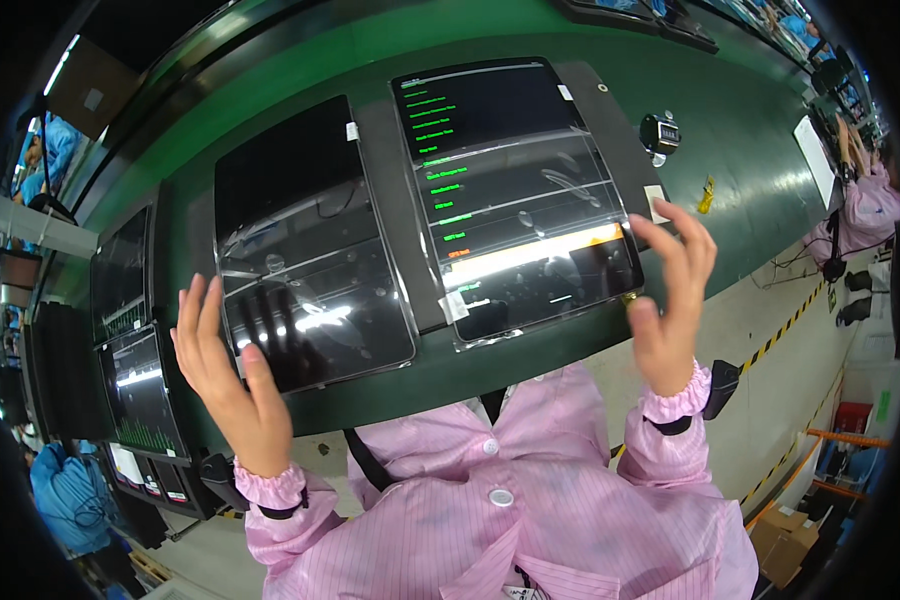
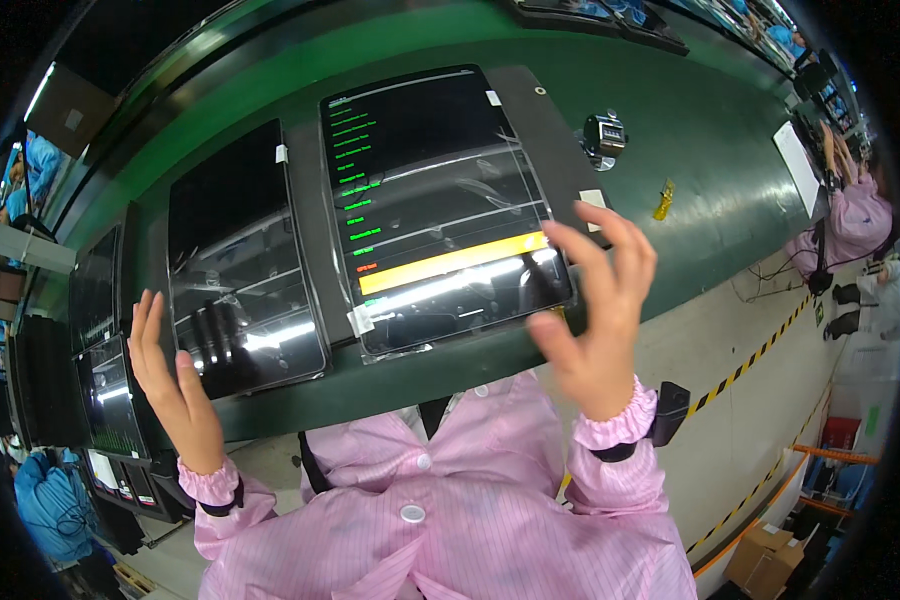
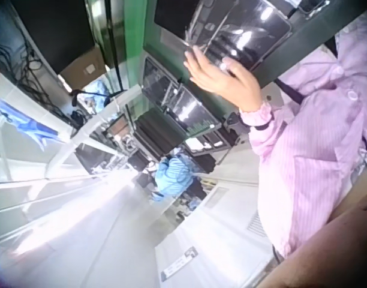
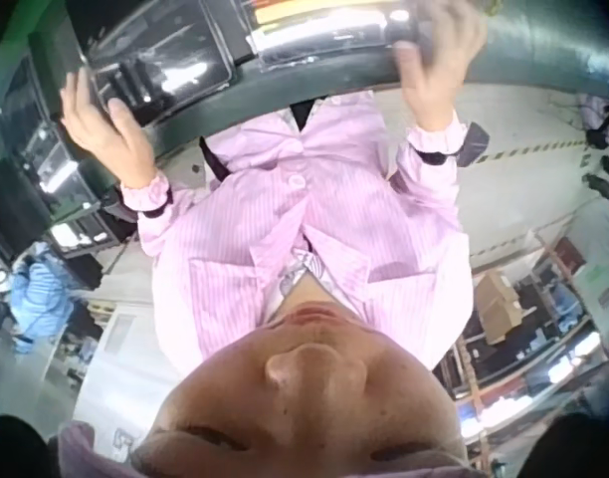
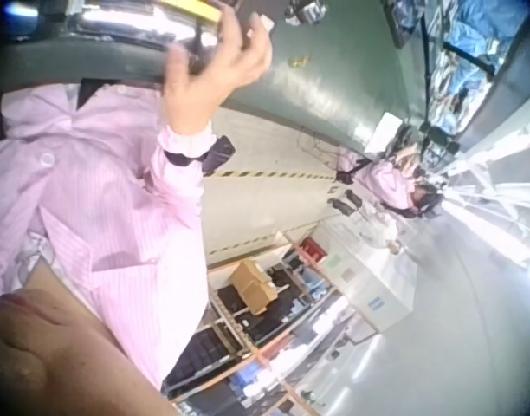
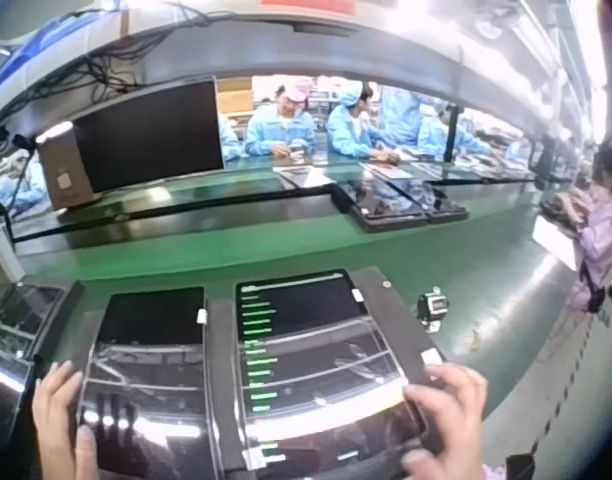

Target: Testing and inspecting tablets on an electronics assembly line.

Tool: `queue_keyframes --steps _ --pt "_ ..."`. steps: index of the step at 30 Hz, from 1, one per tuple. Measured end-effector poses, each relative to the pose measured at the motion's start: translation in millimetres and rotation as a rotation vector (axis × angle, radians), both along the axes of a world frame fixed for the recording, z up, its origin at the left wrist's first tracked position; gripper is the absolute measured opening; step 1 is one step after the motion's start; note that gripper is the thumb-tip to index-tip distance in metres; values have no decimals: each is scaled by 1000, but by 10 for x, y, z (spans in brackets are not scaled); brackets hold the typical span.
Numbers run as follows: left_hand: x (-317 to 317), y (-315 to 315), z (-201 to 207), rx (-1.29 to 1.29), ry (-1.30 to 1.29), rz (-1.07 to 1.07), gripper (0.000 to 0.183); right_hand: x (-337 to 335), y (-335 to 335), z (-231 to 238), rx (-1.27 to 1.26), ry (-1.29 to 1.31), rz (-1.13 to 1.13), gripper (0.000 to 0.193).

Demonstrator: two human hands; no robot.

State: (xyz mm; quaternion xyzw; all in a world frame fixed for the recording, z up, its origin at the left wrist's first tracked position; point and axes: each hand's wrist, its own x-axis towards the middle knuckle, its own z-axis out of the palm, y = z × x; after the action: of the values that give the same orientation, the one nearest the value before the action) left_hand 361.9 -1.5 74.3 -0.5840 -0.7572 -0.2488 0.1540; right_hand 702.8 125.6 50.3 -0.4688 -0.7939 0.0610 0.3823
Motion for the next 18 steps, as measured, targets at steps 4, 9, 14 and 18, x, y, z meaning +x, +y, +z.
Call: queue_keyframes --steps 4,9,14,18 --pt "-379 -10 -146 77 -377 -8 51 178 14 -164 -24 75 -19 57" --pt "-507 43 -261 167 -674 -30 55 206 8 -245 -73 169 -5 49" --pt "-489 87 -253 139 -590 -27 58 170 48 -236 -60 132 -21 48" --pt "-518 105 -261 142 -603 -28 58 167 63 -227 -78 154 -48 45"
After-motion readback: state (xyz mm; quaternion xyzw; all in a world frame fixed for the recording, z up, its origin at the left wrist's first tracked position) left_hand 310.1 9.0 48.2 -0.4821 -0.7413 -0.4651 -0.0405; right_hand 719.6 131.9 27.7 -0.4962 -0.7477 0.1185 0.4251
